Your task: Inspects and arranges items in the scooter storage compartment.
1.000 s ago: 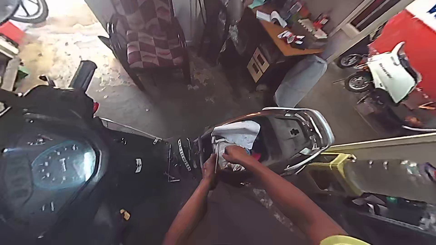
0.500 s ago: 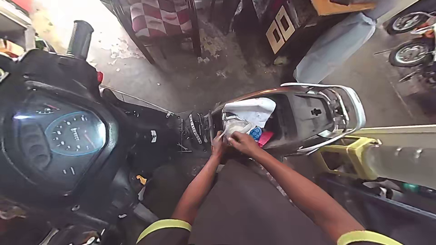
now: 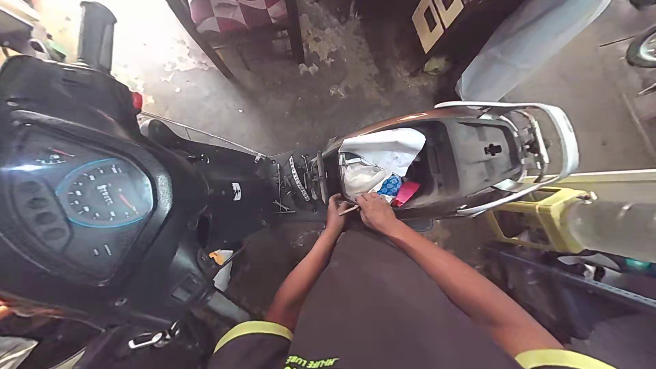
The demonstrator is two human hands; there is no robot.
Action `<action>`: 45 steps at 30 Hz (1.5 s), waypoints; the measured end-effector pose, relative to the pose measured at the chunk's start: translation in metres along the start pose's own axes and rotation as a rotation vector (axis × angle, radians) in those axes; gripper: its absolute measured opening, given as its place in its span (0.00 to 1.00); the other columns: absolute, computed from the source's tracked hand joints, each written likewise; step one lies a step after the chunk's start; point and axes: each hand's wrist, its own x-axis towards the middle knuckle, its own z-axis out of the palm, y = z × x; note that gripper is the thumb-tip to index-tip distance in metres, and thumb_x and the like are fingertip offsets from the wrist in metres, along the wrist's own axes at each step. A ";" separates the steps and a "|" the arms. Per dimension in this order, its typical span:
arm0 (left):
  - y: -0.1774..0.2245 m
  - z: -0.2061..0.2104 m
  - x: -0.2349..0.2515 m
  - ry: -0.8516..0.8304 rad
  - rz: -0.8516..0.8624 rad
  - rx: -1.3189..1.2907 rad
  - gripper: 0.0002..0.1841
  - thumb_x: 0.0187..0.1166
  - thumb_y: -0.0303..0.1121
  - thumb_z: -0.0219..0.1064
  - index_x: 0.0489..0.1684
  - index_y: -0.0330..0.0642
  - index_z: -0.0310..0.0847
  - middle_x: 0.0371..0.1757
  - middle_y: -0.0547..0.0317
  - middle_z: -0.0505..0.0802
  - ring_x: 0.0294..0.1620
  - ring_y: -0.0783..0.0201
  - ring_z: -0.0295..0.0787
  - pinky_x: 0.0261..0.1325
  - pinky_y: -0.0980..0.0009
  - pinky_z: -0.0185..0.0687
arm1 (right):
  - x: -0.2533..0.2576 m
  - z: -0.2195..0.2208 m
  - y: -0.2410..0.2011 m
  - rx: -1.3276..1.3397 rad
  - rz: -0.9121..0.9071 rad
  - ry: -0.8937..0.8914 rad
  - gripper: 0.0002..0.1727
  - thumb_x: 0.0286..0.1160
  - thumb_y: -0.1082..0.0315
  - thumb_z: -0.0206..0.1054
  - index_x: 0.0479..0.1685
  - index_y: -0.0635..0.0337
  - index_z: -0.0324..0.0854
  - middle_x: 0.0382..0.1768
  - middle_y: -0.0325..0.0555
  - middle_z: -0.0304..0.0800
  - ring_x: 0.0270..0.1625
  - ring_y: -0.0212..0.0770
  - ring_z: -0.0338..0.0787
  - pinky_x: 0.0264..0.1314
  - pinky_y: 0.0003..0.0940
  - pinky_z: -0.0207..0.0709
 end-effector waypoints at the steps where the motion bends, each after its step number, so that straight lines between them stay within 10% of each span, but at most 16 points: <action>1: -0.009 -0.001 0.008 0.035 -0.042 -0.126 0.25 0.85 0.29 0.58 0.80 0.28 0.63 0.61 0.34 0.87 0.52 0.52 0.90 0.56 0.57 0.87 | 0.000 0.001 0.001 0.010 0.024 -0.012 0.21 0.83 0.65 0.54 0.71 0.58 0.78 0.71 0.59 0.83 0.77 0.64 0.78 0.65 0.66 0.78; 6: 0.020 0.008 0.024 0.144 -0.176 -0.296 0.20 0.91 0.32 0.52 0.76 0.32 0.70 0.53 0.40 0.86 0.43 0.56 0.86 0.48 0.60 0.86 | 0.002 -0.001 -0.001 0.015 0.027 -0.014 0.20 0.84 0.64 0.53 0.68 0.60 0.79 0.66 0.61 0.85 0.73 0.65 0.81 0.61 0.64 0.79; 10: 0.052 0.012 0.029 0.225 -0.169 -0.057 0.24 0.94 0.40 0.47 0.77 0.31 0.72 0.66 0.32 0.86 0.66 0.44 0.84 0.70 0.48 0.78 | 0.001 -0.002 -0.002 0.012 0.023 -0.022 0.20 0.84 0.64 0.52 0.68 0.60 0.79 0.66 0.60 0.84 0.73 0.65 0.81 0.62 0.64 0.79; 22: 0.027 0.001 0.051 0.089 -0.189 0.151 0.25 0.95 0.38 0.41 0.79 0.28 0.69 0.79 0.33 0.78 0.81 0.43 0.73 0.83 0.46 0.65 | -0.007 -0.013 -0.014 -0.095 0.011 -0.185 0.19 0.86 0.63 0.51 0.66 0.63 0.76 0.56 0.66 0.88 0.59 0.69 0.90 0.51 0.68 0.81; 30: -0.020 0.010 0.020 0.129 -0.225 -0.188 0.33 0.83 0.29 0.64 0.86 0.28 0.57 0.79 0.30 0.76 0.72 0.44 0.82 0.71 0.52 0.81 | -0.005 -0.004 -0.015 -0.114 -0.124 -0.237 0.21 0.88 0.63 0.50 0.74 0.58 0.73 0.51 0.65 0.90 0.52 0.71 0.91 0.49 0.69 0.80; 37: -0.016 0.004 0.002 0.088 -0.191 -0.310 0.25 0.80 0.20 0.59 0.78 0.29 0.68 0.69 0.33 0.82 0.52 0.52 0.89 0.54 0.60 0.88 | -0.024 -0.003 -0.006 -0.082 -0.174 -0.164 0.20 0.89 0.65 0.51 0.74 0.58 0.74 0.48 0.64 0.91 0.46 0.69 0.93 0.44 0.67 0.81; 45: 0.019 0.009 -0.013 0.073 0.060 -0.607 0.20 0.85 0.20 0.50 0.75 0.24 0.67 0.62 0.38 0.86 0.53 0.57 0.89 0.59 0.62 0.87 | -0.014 -0.030 -0.016 -0.051 -0.104 0.022 0.19 0.88 0.63 0.49 0.68 0.58 0.78 0.47 0.62 0.92 0.43 0.67 0.93 0.40 0.66 0.82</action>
